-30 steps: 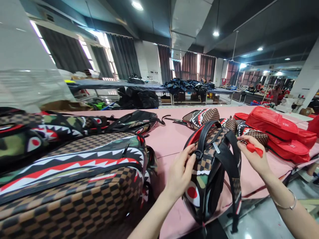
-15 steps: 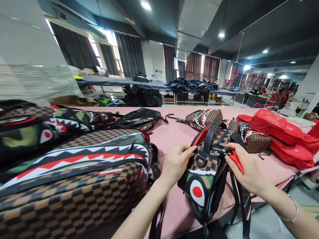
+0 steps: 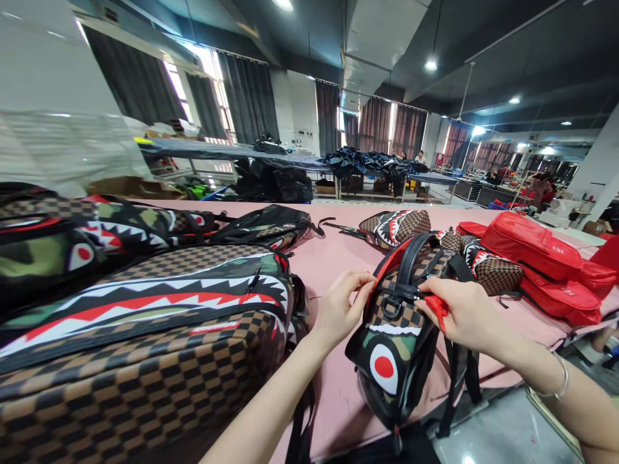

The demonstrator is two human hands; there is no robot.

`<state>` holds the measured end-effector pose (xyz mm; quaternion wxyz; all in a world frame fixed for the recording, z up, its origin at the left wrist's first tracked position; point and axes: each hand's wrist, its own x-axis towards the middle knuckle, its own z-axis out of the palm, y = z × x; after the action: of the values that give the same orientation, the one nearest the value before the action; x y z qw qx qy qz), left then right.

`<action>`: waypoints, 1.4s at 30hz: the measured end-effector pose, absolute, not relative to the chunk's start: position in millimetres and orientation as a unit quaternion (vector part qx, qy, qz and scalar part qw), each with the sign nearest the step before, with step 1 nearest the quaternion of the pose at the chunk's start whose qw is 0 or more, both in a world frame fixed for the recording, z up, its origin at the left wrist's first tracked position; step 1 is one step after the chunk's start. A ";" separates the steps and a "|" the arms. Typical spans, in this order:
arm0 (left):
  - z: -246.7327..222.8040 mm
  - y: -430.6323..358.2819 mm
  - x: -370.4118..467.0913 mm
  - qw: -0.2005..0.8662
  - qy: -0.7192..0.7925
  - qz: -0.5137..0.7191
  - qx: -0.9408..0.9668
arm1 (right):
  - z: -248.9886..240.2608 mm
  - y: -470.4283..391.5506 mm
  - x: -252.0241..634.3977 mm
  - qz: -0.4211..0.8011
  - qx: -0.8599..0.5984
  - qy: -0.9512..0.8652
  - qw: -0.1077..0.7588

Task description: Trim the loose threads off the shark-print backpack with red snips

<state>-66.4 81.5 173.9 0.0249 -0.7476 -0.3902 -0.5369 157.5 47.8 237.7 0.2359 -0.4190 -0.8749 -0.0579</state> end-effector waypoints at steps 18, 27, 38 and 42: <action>179.1 86.0 -66.6 0.147 -0.363 -0.459 -0.797 | 251.5 50.4 145.4 -0.111 -0.451 -0.877 0.119; 178.8 93.9 -76.3 0.121 -0.359 -0.423 -0.823 | 257.2 49.8 140.7 -0.132 -0.453 -0.878 0.084; 205.8 97.1 -66.8 0.239 -0.295 -0.212 -0.901 | 257.3 47.1 141.4 -0.141 -0.457 -0.875 0.071; 197.2 95.8 -67.9 0.262 -0.275 -0.282 -0.881 | 257.9 47.6 140.7 -0.146 -0.466 -0.870 0.065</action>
<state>-67.9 95.8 197.2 0.2616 -0.8811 -0.2753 -0.2818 140.7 47.6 257.9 0.0651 -0.4657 -0.8704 -0.1459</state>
